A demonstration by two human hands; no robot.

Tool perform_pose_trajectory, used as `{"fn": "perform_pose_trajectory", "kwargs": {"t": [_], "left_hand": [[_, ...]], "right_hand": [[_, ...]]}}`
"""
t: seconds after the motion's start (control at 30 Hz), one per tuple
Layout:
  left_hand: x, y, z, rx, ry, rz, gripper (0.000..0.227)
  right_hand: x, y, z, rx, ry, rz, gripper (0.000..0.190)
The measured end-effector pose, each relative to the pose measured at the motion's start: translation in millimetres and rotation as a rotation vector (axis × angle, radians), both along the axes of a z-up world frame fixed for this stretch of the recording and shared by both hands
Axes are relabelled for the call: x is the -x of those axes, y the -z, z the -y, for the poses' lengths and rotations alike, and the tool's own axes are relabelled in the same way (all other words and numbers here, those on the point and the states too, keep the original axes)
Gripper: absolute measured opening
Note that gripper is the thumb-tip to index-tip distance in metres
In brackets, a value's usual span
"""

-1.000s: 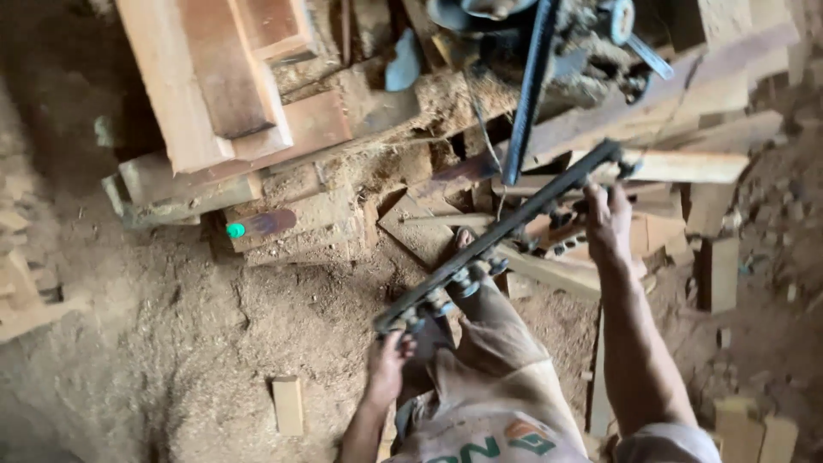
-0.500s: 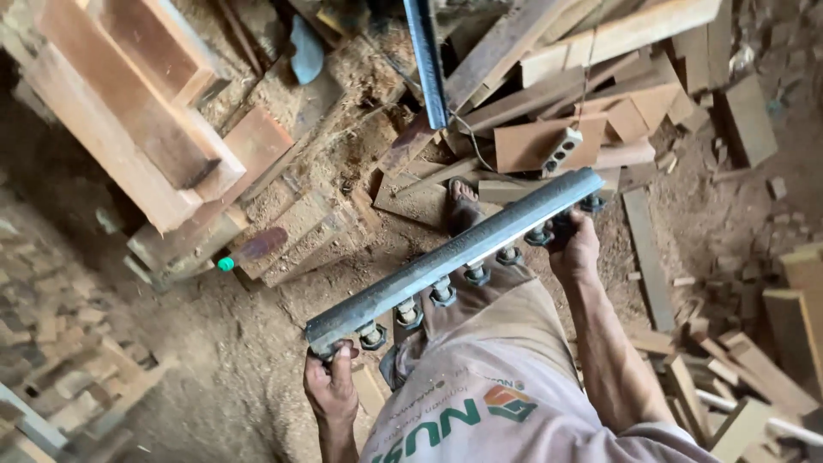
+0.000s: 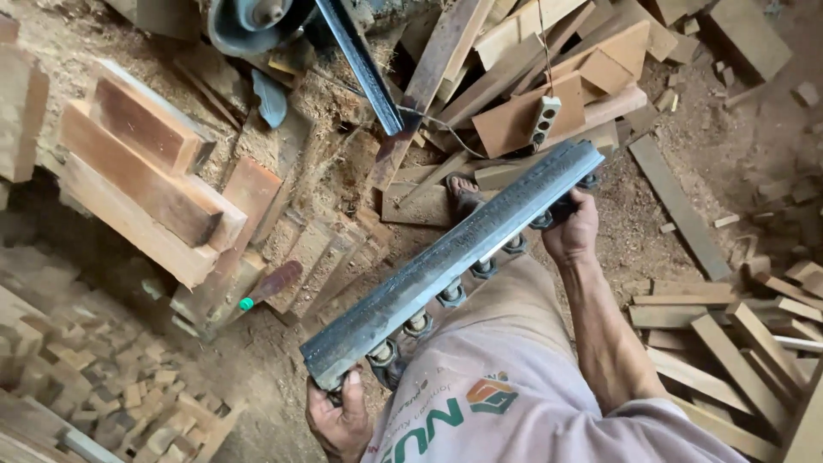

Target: Sharpening the teeth of a mortise chain using a specialized grinding machine in a workshop.

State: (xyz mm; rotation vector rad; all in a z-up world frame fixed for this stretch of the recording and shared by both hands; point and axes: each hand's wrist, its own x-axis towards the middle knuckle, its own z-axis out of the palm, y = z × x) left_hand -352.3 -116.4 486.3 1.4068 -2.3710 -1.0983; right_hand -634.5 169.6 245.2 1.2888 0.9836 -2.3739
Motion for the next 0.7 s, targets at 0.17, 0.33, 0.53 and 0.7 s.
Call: {"fn": "perform_pose_trajectory", "kwargs": {"t": [0.17,0.33,0.53,0.7], "left_hand": [[1.1,-5.5,5.2,-0.055,-0.023,0.034,0.042],[-12.1,12.0,27.7,-0.173,-0.101,-0.006,0.032],[-24.6,57.5,94.9,-0.377,-0.167,-0.136,0.019],[13.1,49.8,133.5,-0.348,0.048,0.004,0.017]], "right_hand": [[-20.7,-9.1,4.4,-0.083,-0.04,-0.007,0.016],[-47.0,2.5,5.7,-0.051,0.015,0.001,0.015],[-85.2,-0.7,11.0,-0.15,0.078,0.055,0.005],[-114.2,-20.5,19.0,-0.217,0.079,0.128,0.005]]}}
